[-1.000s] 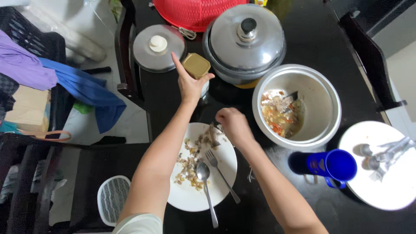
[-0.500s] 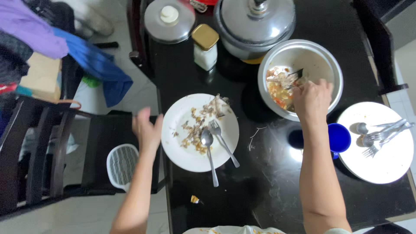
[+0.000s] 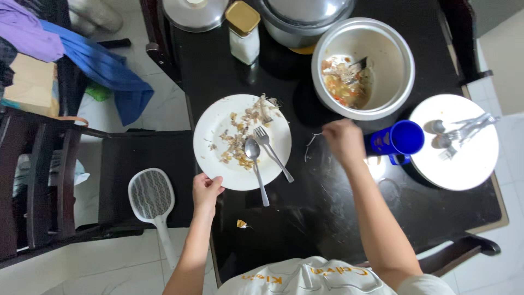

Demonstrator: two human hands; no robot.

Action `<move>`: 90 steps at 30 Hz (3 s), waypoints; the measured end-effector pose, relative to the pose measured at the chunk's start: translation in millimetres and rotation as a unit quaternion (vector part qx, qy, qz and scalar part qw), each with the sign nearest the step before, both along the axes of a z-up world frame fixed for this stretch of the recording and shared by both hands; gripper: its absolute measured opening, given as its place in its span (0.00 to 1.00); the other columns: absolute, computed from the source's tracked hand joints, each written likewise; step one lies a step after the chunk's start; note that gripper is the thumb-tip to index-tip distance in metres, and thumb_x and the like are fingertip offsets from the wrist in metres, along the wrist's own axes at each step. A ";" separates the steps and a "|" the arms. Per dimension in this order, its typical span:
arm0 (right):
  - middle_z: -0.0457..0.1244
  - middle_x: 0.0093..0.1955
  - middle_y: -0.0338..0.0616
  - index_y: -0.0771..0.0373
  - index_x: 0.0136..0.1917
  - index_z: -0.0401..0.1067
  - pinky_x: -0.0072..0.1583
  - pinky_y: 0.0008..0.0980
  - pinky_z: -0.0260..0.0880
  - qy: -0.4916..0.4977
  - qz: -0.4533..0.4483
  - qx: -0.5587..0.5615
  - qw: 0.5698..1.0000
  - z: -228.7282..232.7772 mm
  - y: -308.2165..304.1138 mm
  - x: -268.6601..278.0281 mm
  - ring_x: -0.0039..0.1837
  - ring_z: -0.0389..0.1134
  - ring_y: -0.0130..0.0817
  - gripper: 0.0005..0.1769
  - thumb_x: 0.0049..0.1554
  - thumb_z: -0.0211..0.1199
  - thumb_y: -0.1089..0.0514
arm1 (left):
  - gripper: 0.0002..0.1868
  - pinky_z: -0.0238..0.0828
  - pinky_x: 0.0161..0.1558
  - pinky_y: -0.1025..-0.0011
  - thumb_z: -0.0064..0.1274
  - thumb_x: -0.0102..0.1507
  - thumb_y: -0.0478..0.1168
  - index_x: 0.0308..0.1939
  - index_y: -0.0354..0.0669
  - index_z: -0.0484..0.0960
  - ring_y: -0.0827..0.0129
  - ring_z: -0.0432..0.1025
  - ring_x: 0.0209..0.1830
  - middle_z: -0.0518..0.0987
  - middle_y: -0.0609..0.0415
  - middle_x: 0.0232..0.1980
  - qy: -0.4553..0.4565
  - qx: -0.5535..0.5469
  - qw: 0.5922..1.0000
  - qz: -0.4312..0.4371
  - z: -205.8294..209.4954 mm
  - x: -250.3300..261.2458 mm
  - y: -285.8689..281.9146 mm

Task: The person scrapes leftover food from several plates into a cooking pot using a fork and spoon. They then gather the dirty plates, cutlery, and a blue cup, stacking them together on the table.

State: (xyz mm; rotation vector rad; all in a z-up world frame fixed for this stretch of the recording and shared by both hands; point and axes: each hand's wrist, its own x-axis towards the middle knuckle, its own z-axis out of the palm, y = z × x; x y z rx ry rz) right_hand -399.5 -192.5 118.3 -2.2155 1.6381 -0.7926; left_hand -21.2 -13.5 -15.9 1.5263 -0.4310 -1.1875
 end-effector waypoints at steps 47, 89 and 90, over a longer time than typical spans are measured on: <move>0.65 0.47 0.56 0.70 0.52 0.74 0.50 0.45 0.69 -0.076 -0.035 -0.240 0.967 36.5 -0.7 -40.8 0.49 0.68 0.54 0.19 0.48 0.57 0.78 | 0.28 0.74 0.39 0.61 0.72 0.48 0.37 0.48 0.41 0.77 0.59 0.74 0.37 0.77 0.46 0.41 -0.389 0.013 0.897 -0.211 76.2 -48.8 92.2; 0.63 0.47 0.61 0.70 0.48 0.72 0.48 0.54 0.66 0.001 -0.029 -0.221 0.975 56.3 7.6 20.8 0.49 0.66 0.60 0.07 0.59 0.66 0.64 | 0.32 0.71 0.64 0.53 0.49 0.58 0.27 0.66 0.43 0.63 0.57 0.71 0.64 0.74 0.49 0.63 0.269 -0.141 0.951 0.061 -12.7 -49.3 -6.8; 0.66 0.41 0.55 0.62 0.41 0.71 0.48 0.51 0.70 0.055 -0.021 -0.112 0.992 45.4 21.6 39.0 0.45 0.69 0.56 0.08 0.60 0.67 0.59 | 0.34 0.70 0.63 0.52 0.48 0.56 0.27 0.67 0.44 0.63 0.56 0.71 0.65 0.75 0.49 0.63 0.295 -0.165 0.939 0.063 -12.4 -48.7 -8.5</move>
